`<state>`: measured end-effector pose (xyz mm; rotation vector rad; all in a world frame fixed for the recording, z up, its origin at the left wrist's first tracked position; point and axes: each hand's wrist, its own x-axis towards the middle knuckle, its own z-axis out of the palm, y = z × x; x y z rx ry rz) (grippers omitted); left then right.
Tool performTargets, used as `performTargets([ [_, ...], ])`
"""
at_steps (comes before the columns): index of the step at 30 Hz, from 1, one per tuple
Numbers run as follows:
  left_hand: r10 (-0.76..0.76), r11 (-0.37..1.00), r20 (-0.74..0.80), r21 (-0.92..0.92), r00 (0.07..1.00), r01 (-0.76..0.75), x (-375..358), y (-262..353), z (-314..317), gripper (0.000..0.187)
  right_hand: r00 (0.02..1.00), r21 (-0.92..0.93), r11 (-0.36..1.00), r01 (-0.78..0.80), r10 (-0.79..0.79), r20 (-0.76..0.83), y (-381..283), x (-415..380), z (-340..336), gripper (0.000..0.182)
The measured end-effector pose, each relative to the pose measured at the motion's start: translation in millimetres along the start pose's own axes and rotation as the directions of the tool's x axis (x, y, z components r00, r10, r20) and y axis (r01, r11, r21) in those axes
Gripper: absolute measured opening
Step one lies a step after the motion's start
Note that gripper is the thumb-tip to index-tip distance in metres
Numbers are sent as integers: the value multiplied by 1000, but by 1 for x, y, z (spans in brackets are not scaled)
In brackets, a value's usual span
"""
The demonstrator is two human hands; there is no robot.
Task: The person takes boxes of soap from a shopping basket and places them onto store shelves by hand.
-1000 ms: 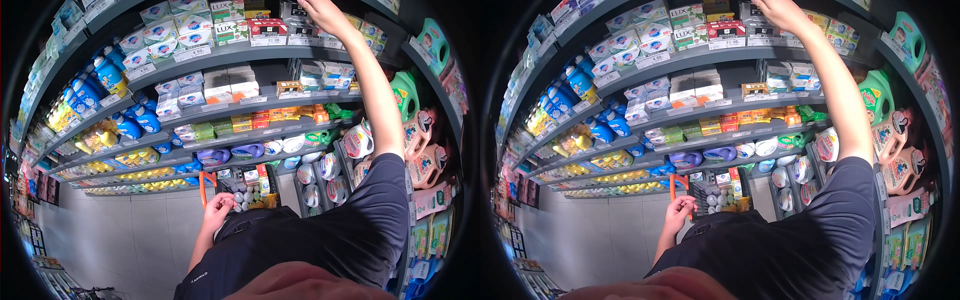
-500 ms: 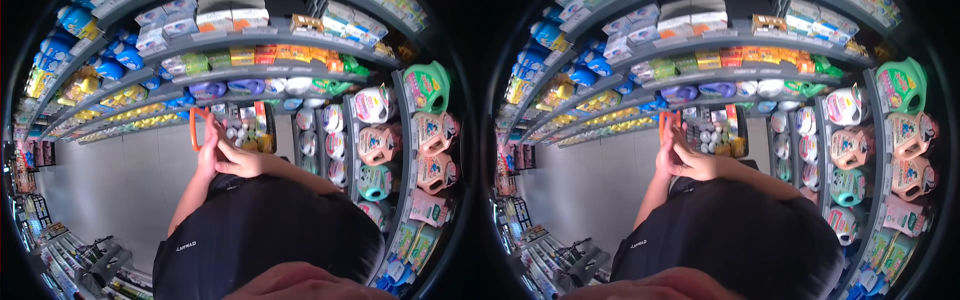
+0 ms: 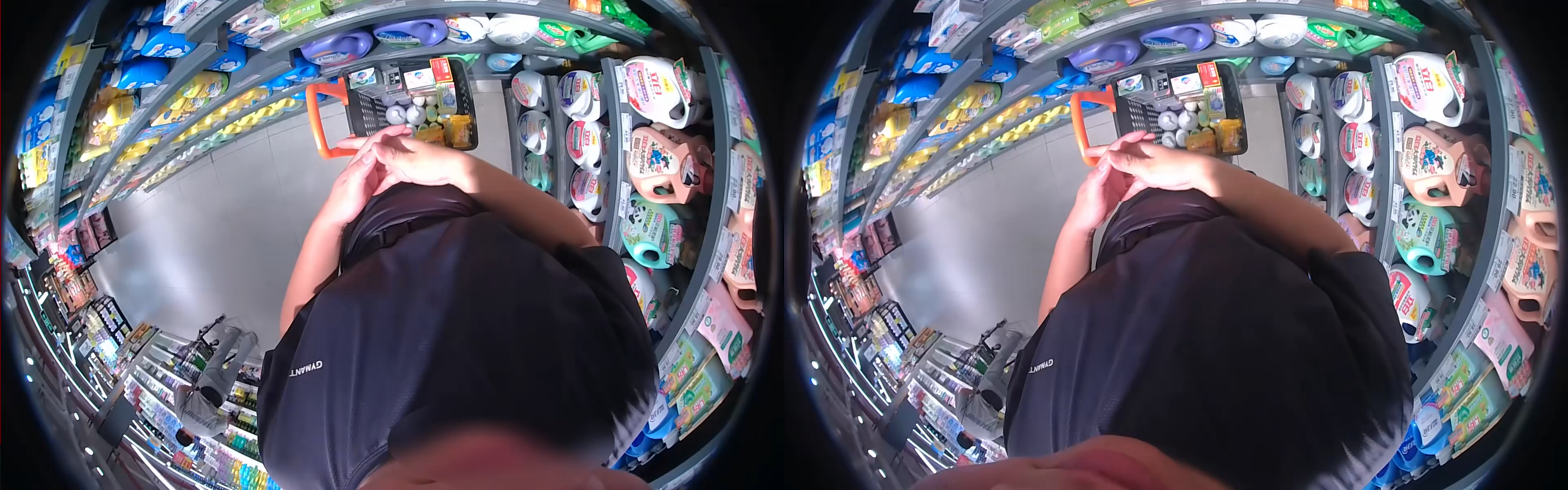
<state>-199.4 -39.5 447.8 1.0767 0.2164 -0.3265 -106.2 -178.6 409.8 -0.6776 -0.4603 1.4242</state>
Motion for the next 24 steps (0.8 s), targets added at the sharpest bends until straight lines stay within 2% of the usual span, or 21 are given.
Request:
performTargets([
  [2,-58,996,-67,59,996,62,6,0,3,59,1000,25,1000,-8,8,-20,9,2,-16,62],
  [3,-121,991,-110,52,987,127,10,-5,-2,60,999,90,996,12,-9,-34,16,4,-21,61],
  [5,-244,967,-194,29,950,254,19,-16,-12,62,997,246,967,-62,72,-30,25,8,-39,64],
  [6,-279,959,-236,-25,931,282,20,-9,-4,54,986,145,982,-121,135,-95,28,9,-45,65],
  [8,-143,950,-238,240,961,200,18,-21,-8,47,943,-51,966,-252,233,-239,33,12,-57,68],
  [9,-73,916,-221,370,973,153,18,-30,-14,43,917,-44,966,-255,227,-328,41,14,-67,67],
  [10,-97,934,-212,318,972,162,14,-39,-24,36,883,-35,966,-258,220,-415,54,15,-78,67],
  [11,-161,915,-178,342,971,214,10,-42,-34,37,840,-24,965,-260,214,-498,66,15,-90,68],
  [13,-290,865,-117,392,950,312,1,-40,-44,40,797,12,954,-300,257,-546,84,12,-118,61],
  [17,-276,867,-257,350,926,356,-13,-56,-60,35,695,226,933,-279,359,-623,141,11,-171,47],
  [20,-322,878,-310,255,894,405,-20,-62,-67,33,634,362,896,-257,439,-637,186,15,-203,42],
  [24,-359,871,-327,219,874,439,-30,-83,-89,32,529,512,838,-187,526,-666,234,35,-236,33],
])
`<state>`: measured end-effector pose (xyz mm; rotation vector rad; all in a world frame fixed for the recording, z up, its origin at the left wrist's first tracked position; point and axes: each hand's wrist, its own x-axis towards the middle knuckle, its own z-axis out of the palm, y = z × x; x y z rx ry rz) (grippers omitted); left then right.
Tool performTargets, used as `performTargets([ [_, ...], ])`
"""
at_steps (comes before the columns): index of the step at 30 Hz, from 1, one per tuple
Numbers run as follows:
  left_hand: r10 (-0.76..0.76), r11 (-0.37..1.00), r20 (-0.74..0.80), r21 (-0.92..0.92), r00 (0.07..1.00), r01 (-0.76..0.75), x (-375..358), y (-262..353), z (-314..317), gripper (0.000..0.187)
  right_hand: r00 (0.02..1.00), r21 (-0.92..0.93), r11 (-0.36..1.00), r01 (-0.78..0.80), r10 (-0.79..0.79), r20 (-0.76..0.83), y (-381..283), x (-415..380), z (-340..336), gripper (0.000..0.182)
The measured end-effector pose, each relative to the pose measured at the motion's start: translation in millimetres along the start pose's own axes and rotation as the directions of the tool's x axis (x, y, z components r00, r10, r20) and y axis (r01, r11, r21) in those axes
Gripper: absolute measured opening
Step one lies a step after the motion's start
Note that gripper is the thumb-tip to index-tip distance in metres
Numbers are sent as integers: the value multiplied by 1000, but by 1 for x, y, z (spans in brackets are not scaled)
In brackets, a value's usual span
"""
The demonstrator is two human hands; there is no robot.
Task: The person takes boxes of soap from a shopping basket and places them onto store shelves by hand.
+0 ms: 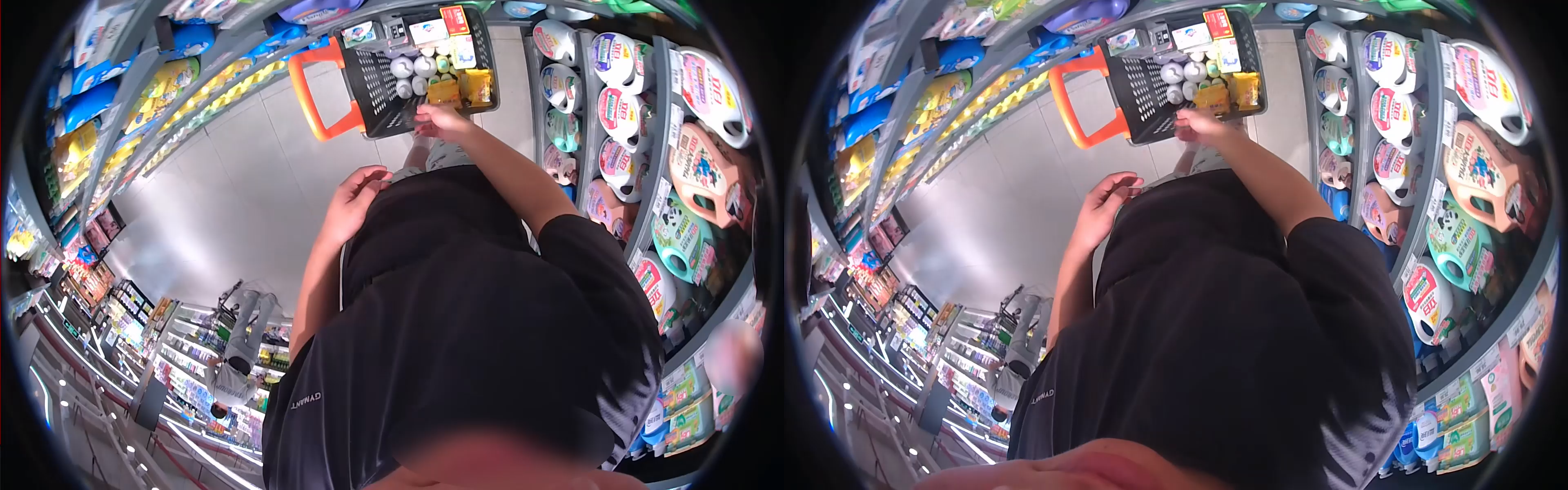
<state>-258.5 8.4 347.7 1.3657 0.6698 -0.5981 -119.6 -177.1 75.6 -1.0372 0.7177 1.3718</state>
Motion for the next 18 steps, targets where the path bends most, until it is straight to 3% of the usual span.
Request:
performTargets([
  [2,-31,999,-14,-28,999,30,2,-12,-9,31,999,67,998,-23,25,-36,8,32,-6,24],
  [5,-89,995,-121,-43,989,85,-5,-27,-23,31,999,350,936,37,-28,-30,14,111,-9,16],
  [7,-87,995,-207,28,974,95,-15,-51,-39,32,995,414,905,94,-94,-19,-15,126,4,12],
  [8,-76,994,-251,61,965,94,-19,-66,-46,32,993,410,904,118,-99,-68,-30,136,12,12],
  [11,-186,982,-366,-87,912,166,-42,-105,-65,32,977,417,891,182,-117,-175,-66,174,34,17],
  [14,-337,941,-390,-128,857,313,-63,-125,-71,32,976,399,897,191,-130,-176,-89,215,40,21],
  [16,-372,928,-414,-177,831,328,-79,-147,-66,30,973,391,904,172,-94,-211,-98,247,39,26],
  [18,-396,917,-427,-145,813,370,-90,-168,-63,28,935,342,923,175,-47,-352,-110,266,42,34],
])
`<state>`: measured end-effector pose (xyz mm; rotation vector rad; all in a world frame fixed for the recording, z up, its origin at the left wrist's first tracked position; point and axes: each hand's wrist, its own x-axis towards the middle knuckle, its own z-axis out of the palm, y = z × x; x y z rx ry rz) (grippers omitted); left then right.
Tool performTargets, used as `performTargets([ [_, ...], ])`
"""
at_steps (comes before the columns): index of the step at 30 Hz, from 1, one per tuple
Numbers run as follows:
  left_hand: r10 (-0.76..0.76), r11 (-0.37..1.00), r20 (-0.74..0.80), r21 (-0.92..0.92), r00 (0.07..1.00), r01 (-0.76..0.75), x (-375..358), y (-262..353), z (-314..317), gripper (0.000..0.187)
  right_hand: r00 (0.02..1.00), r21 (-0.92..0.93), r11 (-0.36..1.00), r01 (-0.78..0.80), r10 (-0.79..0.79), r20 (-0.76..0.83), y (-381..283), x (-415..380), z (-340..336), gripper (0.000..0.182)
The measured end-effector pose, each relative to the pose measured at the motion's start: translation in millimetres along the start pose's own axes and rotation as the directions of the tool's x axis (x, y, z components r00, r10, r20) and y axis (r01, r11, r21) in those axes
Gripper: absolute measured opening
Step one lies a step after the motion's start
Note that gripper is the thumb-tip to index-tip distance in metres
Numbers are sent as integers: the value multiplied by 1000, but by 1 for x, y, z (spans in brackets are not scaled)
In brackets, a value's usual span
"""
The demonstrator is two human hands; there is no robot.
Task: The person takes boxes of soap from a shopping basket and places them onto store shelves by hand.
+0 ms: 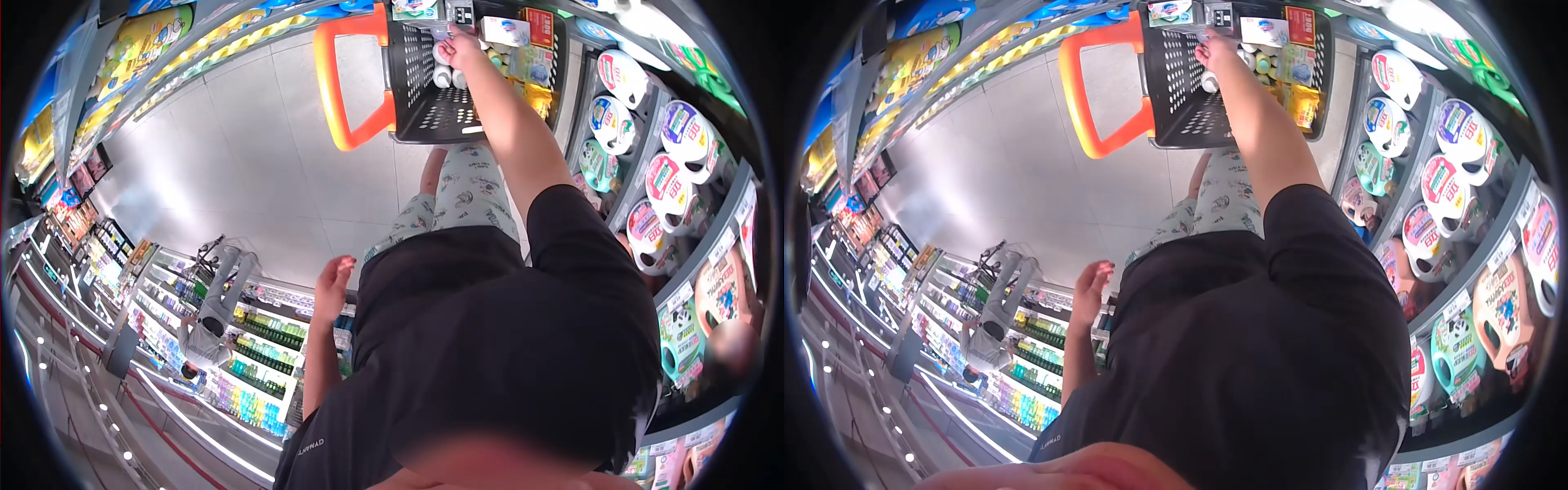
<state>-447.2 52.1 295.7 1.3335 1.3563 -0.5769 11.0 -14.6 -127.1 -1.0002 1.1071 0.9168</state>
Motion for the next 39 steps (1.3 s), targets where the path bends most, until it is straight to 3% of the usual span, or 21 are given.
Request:
performTargets([
  [2,-39,997,22,-63,999,40,-3,-25,0,33,995,-62,998,28,-34,-91,-2,11,7,47],
  [5,-67,991,63,-112,996,74,-2,-57,6,37,984,-11,1000,-1,-1,-181,0,21,16,47],
  [7,-88,981,66,-170,994,98,-6,-45,20,37,985,-24,999,-32,27,-172,2,32,13,39],
  [10,-70,969,69,-232,995,84,-9,-38,37,38,975,-86,995,57,-74,-208,8,34,11,37],
  [14,-15,975,72,-219,997,30,-14,-29,50,38,974,-62,988,143,-152,-169,13,-4,2,31],
  [17,6,997,87,-80,996,1,-20,-16,50,37,966,-19,973,229,-229,-118,32,-24,-19,32],
  [20,46,998,82,37,996,-49,-23,5,46,37,976,-144,970,195,-206,-71,46,-76,-47,36],
  [23,151,987,73,-63,986,-147,-21,18,42,36,978,-294,938,186,-207,-40,58,-124,-79,37],
  [24,222,956,91,-218,971,-198,-16,15,41,36,981,-399,896,195,-182,71,64,-137,-95,34],
  [26,266,911,120,-355,956,-209,-18,43,35,39,940,-531,792,301,-152,306,62,-184,-117,28],
  [28,349,866,103,-414,931,-279,-16,71,37,42,816,-605,595,529,-160,556,62,-224,-136,22],
  [29,411,844,71,-406,909,-350,-15,82,40,44,723,-573,573,585,-48,689,44,-287,-126,26],
  [30,476,815,40,-397,879,-423,-13,96,43,46,639,-618,265,740,11,770,32,-317,-128,46],
  [31,496,806,33,-389,868,-446,-11,107,49,51,632,-649,275,709,161,758,20,-344,-126,51],
  [33,583,758,98,-424,806,-496,-14,130,60,54,544,-589,296,752,227,808,9,-393,-129,34],
  [34,651,704,183,-508,736,-496,-24,148,65,54,550,-604,280,746,251,796,5,-417,-126,45],
  [35,637,720,303,-564,709,-405,-38,170,67,47,555,-620,269,737,284,782,2,-444,-123,57],
  [37,621,759,275,-446,734,-475,-51,186,73,36,502,-511,351,785,123,856,-3,-497,-118,55],
  [38,624,746,275,-487,731,-454,-49,192,76,35,601,-597,178,782,35,798,-12,-513,-118,55],
  [39,670,722,292,-468,682,-510,-53,202,75,36,560,-547,214,809,3,829,-16,-522,-117,56],
])
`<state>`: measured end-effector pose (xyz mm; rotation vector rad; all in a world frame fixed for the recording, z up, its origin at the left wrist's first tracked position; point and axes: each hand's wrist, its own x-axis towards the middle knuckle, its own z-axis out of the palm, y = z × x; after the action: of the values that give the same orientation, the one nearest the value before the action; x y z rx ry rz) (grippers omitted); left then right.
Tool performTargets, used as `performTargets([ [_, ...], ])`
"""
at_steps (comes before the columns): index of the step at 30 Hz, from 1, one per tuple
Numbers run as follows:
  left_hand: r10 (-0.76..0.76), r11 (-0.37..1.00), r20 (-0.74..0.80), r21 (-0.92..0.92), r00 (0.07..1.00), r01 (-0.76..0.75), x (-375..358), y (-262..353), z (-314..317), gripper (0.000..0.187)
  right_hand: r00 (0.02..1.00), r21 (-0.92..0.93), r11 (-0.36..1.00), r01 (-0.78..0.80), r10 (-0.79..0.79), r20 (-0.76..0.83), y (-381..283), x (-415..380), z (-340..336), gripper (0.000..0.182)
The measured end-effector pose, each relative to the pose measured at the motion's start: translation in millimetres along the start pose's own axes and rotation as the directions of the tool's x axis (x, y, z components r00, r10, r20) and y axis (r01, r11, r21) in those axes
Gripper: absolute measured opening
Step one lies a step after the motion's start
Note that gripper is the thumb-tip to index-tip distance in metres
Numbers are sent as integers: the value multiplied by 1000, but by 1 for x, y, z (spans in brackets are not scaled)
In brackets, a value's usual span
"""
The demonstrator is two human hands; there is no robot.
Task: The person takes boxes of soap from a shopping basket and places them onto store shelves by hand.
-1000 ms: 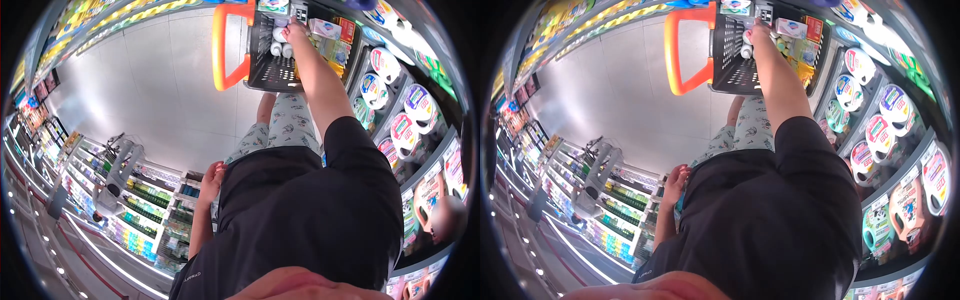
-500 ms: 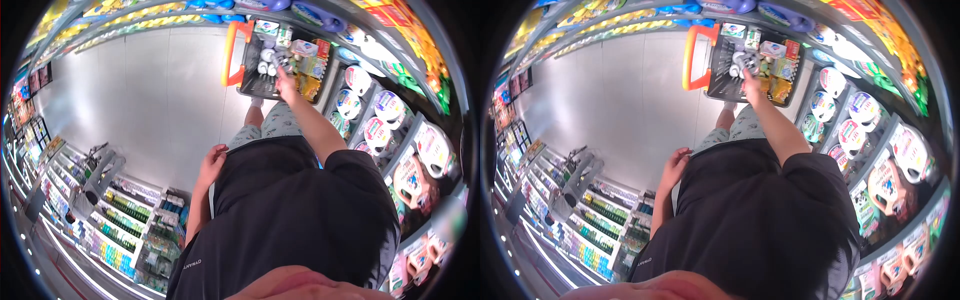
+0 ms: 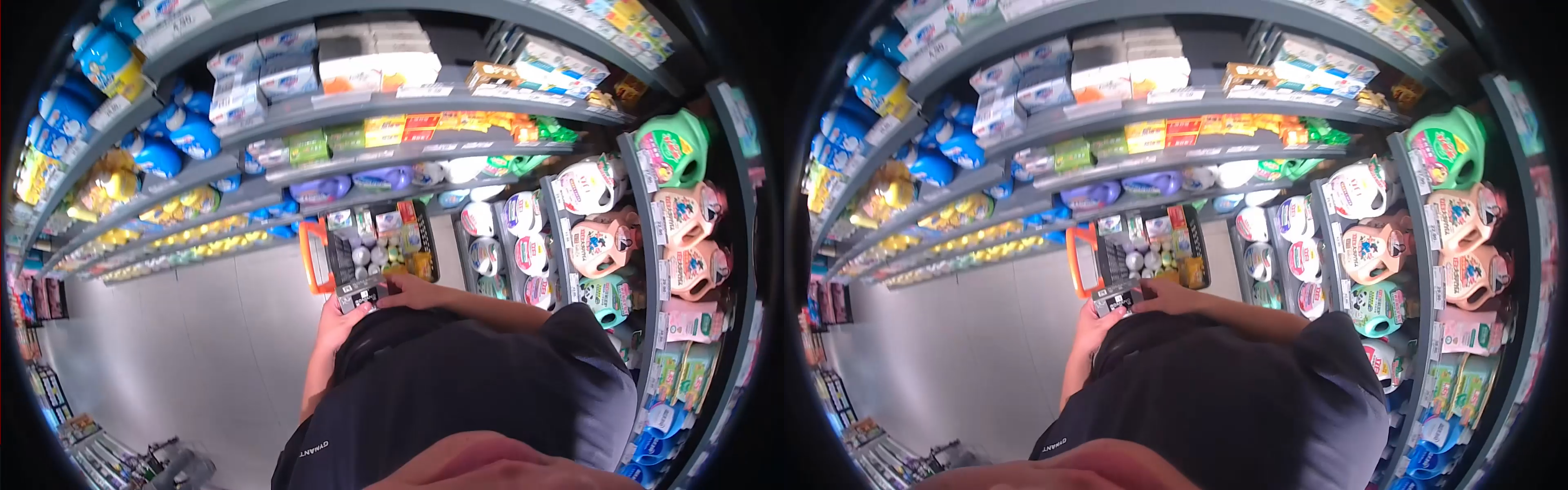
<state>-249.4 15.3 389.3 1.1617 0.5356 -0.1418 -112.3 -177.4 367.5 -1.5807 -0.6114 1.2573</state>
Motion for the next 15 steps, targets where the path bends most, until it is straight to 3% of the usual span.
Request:
performTargets([
  [2,84,993,92,77,992,-91,3,18,7,36,998,-167,986,-8,-2,-59,-24,-16,-9,59],
  [4,105,990,134,82,986,-116,9,27,15,38,991,-202,979,10,-36,-126,-18,-23,-17,59],
  [9,172,955,246,196,954,-222,20,46,37,40,936,-122,972,199,-225,-271,-56,-51,-22,61],
  [12,166,946,315,217,935,-242,27,53,48,45,941,-147,980,135,-173,-292,-62,-64,-29,55],
  [15,134,946,368,229,920,-230,31,57,54,48,921,-170,967,192,-237,-308,-64,-75,-31,49],
])
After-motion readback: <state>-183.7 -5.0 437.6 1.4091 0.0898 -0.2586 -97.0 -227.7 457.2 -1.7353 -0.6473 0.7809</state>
